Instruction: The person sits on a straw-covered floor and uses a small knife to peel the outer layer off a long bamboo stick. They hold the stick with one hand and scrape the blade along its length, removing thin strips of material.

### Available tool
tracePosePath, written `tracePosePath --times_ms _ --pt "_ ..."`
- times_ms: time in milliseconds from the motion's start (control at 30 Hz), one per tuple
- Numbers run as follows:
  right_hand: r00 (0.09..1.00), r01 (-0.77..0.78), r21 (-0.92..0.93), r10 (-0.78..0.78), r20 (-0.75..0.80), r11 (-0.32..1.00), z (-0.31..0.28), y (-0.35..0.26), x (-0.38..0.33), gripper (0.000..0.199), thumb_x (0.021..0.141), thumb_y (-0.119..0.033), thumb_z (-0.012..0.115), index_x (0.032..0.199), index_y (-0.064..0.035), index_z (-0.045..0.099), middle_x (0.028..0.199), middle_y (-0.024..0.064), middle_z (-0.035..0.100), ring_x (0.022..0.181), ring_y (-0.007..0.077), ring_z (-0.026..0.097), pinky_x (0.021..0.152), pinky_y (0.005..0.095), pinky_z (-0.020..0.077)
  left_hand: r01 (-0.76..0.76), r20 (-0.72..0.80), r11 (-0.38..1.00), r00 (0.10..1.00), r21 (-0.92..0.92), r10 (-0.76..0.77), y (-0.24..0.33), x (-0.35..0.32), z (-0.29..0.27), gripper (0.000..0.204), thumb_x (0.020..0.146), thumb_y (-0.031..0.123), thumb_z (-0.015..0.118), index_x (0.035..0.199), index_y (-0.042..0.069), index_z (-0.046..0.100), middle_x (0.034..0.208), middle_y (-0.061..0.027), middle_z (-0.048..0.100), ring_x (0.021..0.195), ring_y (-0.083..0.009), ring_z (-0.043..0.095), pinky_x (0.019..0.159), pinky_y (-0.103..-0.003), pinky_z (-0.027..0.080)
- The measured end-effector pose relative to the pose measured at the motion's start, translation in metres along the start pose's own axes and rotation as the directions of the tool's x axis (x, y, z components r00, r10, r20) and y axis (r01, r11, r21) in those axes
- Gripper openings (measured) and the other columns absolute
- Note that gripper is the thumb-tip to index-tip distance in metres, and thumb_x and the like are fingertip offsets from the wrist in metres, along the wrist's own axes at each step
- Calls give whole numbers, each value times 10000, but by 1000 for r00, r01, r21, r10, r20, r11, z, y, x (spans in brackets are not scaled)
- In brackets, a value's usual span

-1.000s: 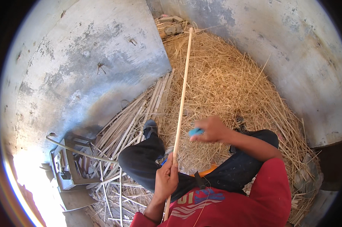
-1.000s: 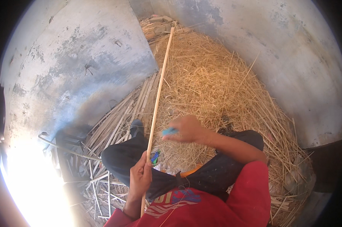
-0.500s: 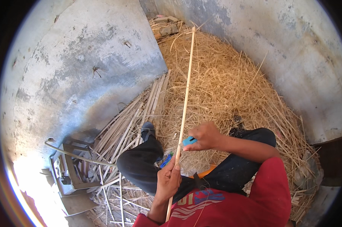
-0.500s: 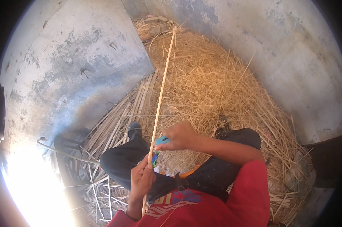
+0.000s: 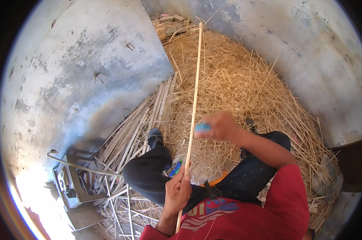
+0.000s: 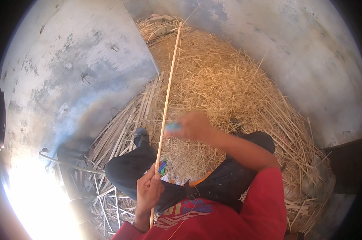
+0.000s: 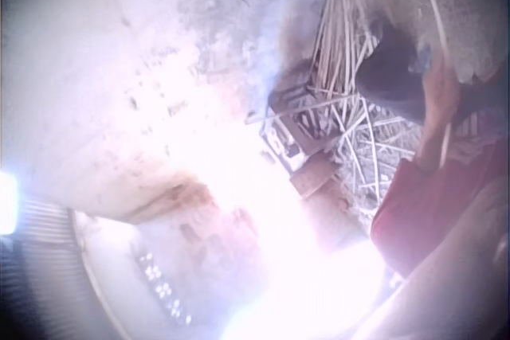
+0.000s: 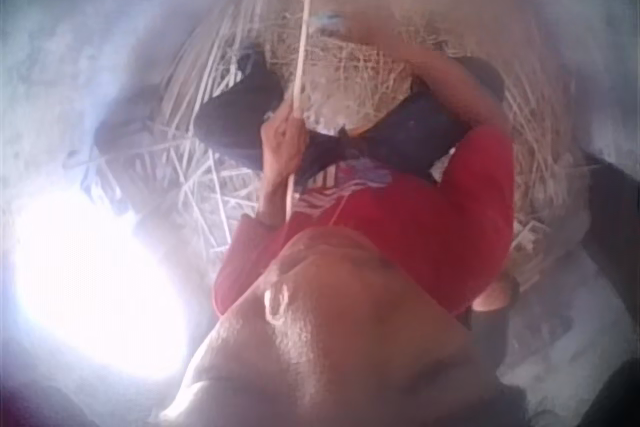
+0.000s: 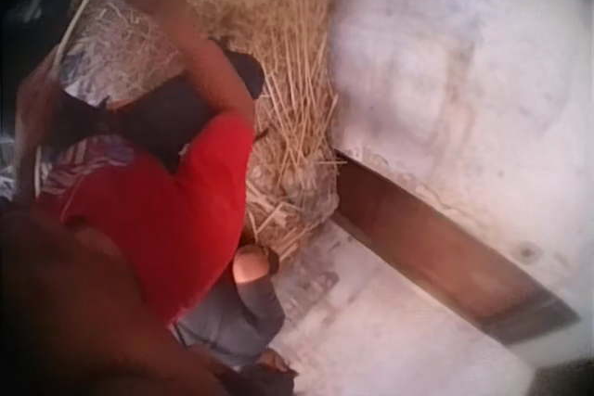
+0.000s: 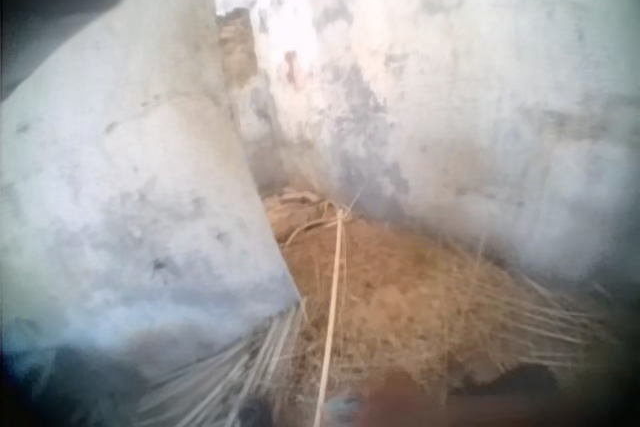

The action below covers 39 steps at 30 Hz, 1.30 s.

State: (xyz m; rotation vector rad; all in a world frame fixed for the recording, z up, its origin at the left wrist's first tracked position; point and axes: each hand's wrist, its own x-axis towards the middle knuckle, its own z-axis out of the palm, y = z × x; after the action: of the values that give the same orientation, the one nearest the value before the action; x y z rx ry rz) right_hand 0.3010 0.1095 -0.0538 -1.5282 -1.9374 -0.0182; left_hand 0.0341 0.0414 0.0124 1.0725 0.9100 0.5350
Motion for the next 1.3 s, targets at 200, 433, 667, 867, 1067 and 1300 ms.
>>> tracePosePath --times_ms 200,433,667,867,1067,1300 --pt "977 -193 -33 195 84 981 -19 21 12 661 803 -748 477 664 -130 666 470 50 525 441 193 561 422 387 437 32 19 999 999 -6 -32 -7 -7 3 423 1002 119 446 1395 -27 387 573 69 401 458 -6 363 424 -178 296" --pt "997 -46 -18 47 59 999 -3 4 3 659 781 -753 514 566 -131 543 471 26 496 399 183 505 385 352 394 10 -73 989 997 147 1 -1 -16 1 431 996 97 460 1386 -71 381 624 83 431 497 15 376 435 -163 290" --pt "997 -29 39 26 73 999 3 -22 -13 653 787 -741 522 546 -134 532 466 44 480 393 189 500 388 349 391 35 -88 990 996 135 -23 2 -15 4 429 985 78 475 1374 -81 394 679 86 432 548 24 361 464 -152 273" --pt "980 137 -91 -149 -129 986 5 -2 1 680 817 -727 485 555 -106 572 423 45 444 361 201 474 365 361 375 6 -57 992 998 126 1 5 -19 2 426 987 90 477 1377 -66 404 707 83 452 578 21 381 491 -147 290" --pt "936 -343 -176 350 15 923 -29 79 30 669 898 -700 372 613 -146 615 453 -26 451 374 121 404 350 287 337 13 10 999 1000 51 -14 -4 -29 10 427 994 106 463 1387 -49 397 678 78 446 530 16 371 466 -151 288" --pt "983 181 41 -180 -15 983 -8 -32 -13 626 768 -739 550 573 -145 553 481 -1 474 383 170 466 368 319 363 -2 -51 996 999 86 6 -5 -27 2 446 995 110 460 1396 -64 372 630 87 412 525 19 360 457 -154 271"
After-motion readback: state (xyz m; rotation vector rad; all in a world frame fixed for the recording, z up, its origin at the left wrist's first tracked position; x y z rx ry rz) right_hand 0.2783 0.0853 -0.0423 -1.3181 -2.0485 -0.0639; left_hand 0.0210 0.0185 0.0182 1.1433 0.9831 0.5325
